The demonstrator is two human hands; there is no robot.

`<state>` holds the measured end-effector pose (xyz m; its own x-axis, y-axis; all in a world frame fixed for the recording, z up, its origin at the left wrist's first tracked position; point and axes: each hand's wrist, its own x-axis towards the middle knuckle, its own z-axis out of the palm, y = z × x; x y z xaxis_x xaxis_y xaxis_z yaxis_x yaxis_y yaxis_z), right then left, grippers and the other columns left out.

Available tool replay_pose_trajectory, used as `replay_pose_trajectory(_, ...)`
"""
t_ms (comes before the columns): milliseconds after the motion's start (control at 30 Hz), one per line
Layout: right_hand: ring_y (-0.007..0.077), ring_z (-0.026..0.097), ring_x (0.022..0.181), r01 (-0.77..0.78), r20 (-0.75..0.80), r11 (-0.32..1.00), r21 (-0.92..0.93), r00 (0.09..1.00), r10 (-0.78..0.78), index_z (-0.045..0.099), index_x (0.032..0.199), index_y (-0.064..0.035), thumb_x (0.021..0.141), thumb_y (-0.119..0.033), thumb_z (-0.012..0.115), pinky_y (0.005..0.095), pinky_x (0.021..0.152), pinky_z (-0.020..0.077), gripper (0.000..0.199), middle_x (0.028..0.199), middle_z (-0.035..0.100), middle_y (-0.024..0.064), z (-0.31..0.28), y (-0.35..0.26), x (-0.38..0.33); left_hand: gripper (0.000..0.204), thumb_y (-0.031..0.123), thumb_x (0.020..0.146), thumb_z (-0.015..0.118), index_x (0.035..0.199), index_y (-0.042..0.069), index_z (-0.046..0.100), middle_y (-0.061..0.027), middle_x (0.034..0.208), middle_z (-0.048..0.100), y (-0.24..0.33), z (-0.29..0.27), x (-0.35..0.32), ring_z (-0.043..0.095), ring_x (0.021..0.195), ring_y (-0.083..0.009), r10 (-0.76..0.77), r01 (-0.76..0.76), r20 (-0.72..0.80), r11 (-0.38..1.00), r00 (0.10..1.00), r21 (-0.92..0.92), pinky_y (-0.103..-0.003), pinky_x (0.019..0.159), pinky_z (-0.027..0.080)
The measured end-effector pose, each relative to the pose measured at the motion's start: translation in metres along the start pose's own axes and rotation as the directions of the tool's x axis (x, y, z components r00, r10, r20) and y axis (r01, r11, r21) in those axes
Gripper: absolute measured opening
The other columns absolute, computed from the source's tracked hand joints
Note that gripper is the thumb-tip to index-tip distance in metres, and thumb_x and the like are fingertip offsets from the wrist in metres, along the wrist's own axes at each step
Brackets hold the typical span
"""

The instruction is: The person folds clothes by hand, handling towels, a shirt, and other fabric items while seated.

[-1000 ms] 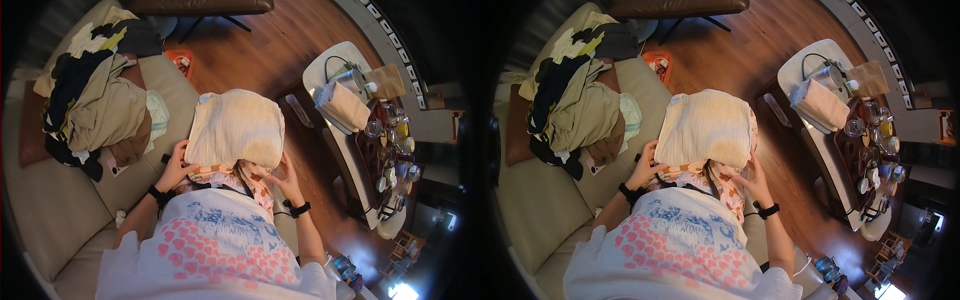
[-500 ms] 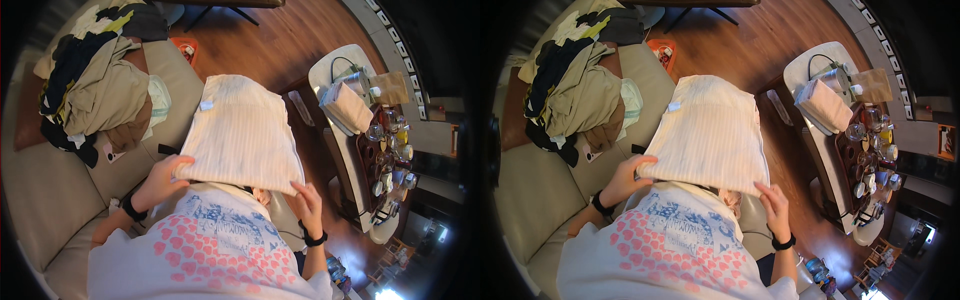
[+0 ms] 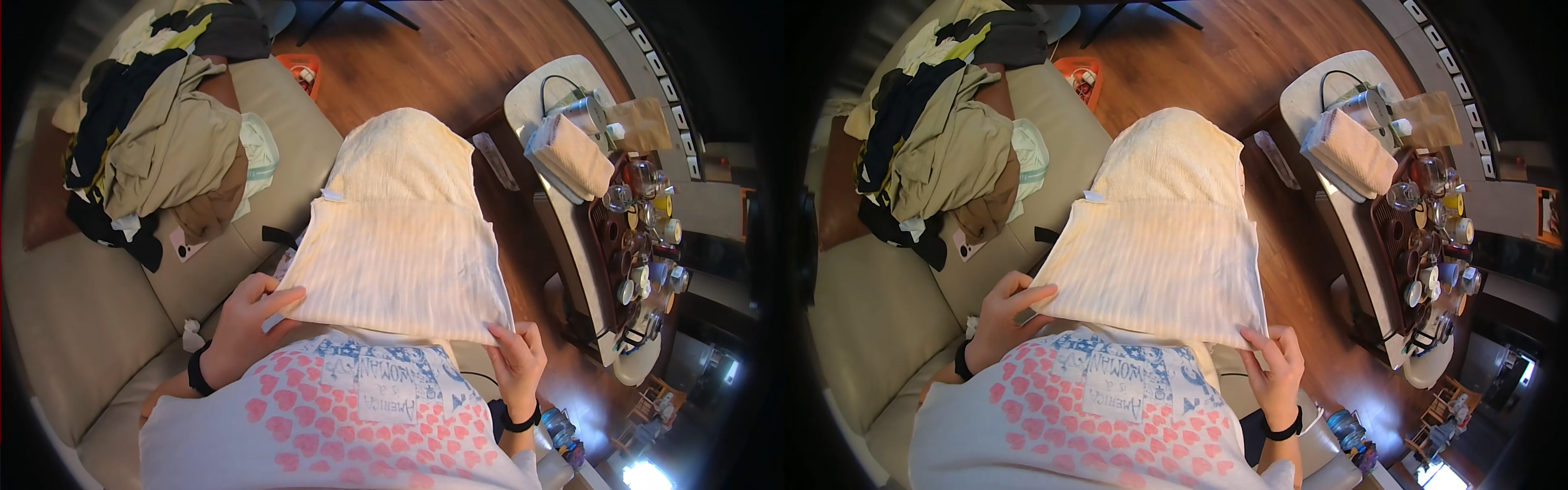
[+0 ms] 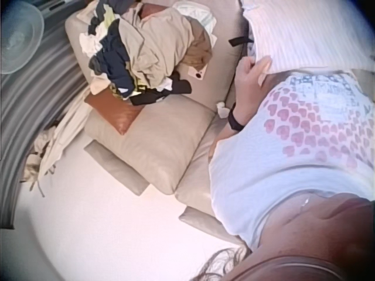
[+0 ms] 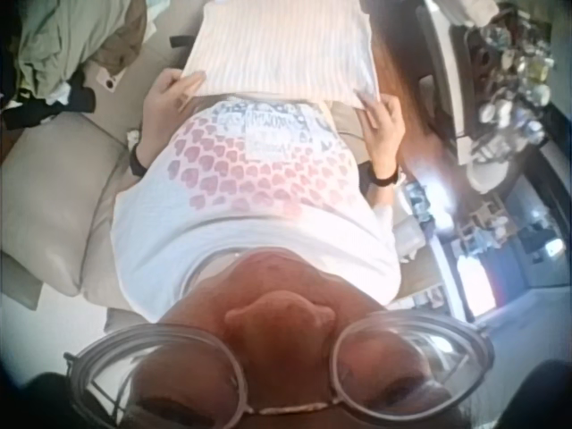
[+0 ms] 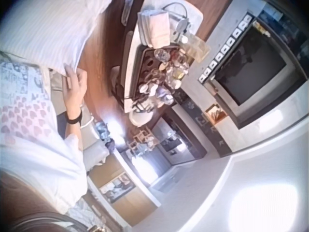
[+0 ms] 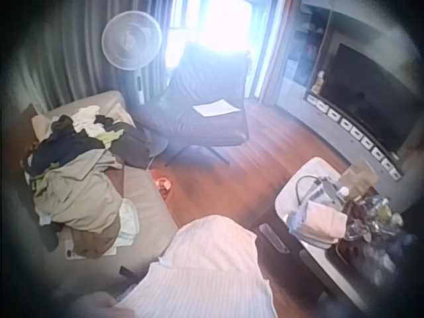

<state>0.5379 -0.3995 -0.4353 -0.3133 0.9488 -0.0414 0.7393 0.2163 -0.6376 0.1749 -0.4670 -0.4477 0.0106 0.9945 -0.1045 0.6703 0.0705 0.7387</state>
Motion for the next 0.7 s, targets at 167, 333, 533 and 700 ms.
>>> replay_pose_trajectory(167, 0.0261, 0.060, 0.080, 0.217, -0.189, 0.976, -0.033, 0.957, -0.219, 0.070, 0.096, -0.0055, 0.061, 0.009, 0.075, 0.0319, 0.068, 0.0501, 0.038, 0.083, 0.059, 0.0078, 0.007, 0.009, -0.008, 0.039, -0.005, 0.060, 0.075, 0.095, 0.011, 0.069, -0.0064, 0.080, 0.055, 0.001, 0.002, -0.012, 0.055, 0.072, -0.0234, -0.011, 0.010, -0.128, 1.000, 0.992, -0.006, -0.032, 0.063, 0.046)
replay_pose_trajectory(333, 0.0274, 0.063, 0.081, 0.259, -0.217, 0.947, -0.188, 0.930, -0.297, 0.070, 0.094, -0.0060, 0.062, 0.011, 0.071, 0.0330, 0.068, 0.0523, 0.037, 0.083, 0.060, 0.0085, 0.012, 0.014, -0.016, 0.036, -0.007, 0.058, 0.074, 0.088, 0.012, 0.069, -0.0042, 0.078, 0.056, -0.016, 0.009, -0.022, 0.055, 0.070, -0.0216, 0.144, -0.115, -0.221, 0.983, 0.965, 0.141, -0.032, 0.061, 0.045)
replay_pose_trajectory(533, 0.0291, 0.064, 0.083, 0.205, -0.114, 0.946, -0.250, 0.964, -0.239, 0.069, 0.092, -0.0050, 0.060, 0.008, 0.070, 0.0350, 0.076, 0.0521, 0.035, 0.091, 0.062, 0.0102, -0.012, 0.000, -0.024, 0.023, -0.004, 0.063, 0.071, 0.080, 0.009, 0.066, -0.0069, 0.081, 0.058, 0.006, -0.009, -0.012, 0.058, 0.076, -0.0240, 0.085, -0.074, -0.150, 0.994, 0.985, 0.078, -0.032, 0.067, 0.046)
replay_pose_trajectory(700, 0.0276, 0.063, 0.089, 0.222, -0.167, 0.967, 0.123, 0.965, -0.201, 0.060, 0.087, -0.0027, 0.074, -0.002, 0.066, 0.0424, 0.092, 0.0441, 0.014, 0.101, 0.063, 0.0112, -0.002, 0.021, 0.046, 0.023, -0.002, 0.069, 0.070, 0.089, 0.002, 0.061, -0.0115, 0.089, 0.061, -0.023, -0.013, 0.043, 0.060, 0.084, -0.0297, 0.165, -0.191, -0.152, 0.966, 0.974, -0.173, -0.035, 0.077, 0.047)
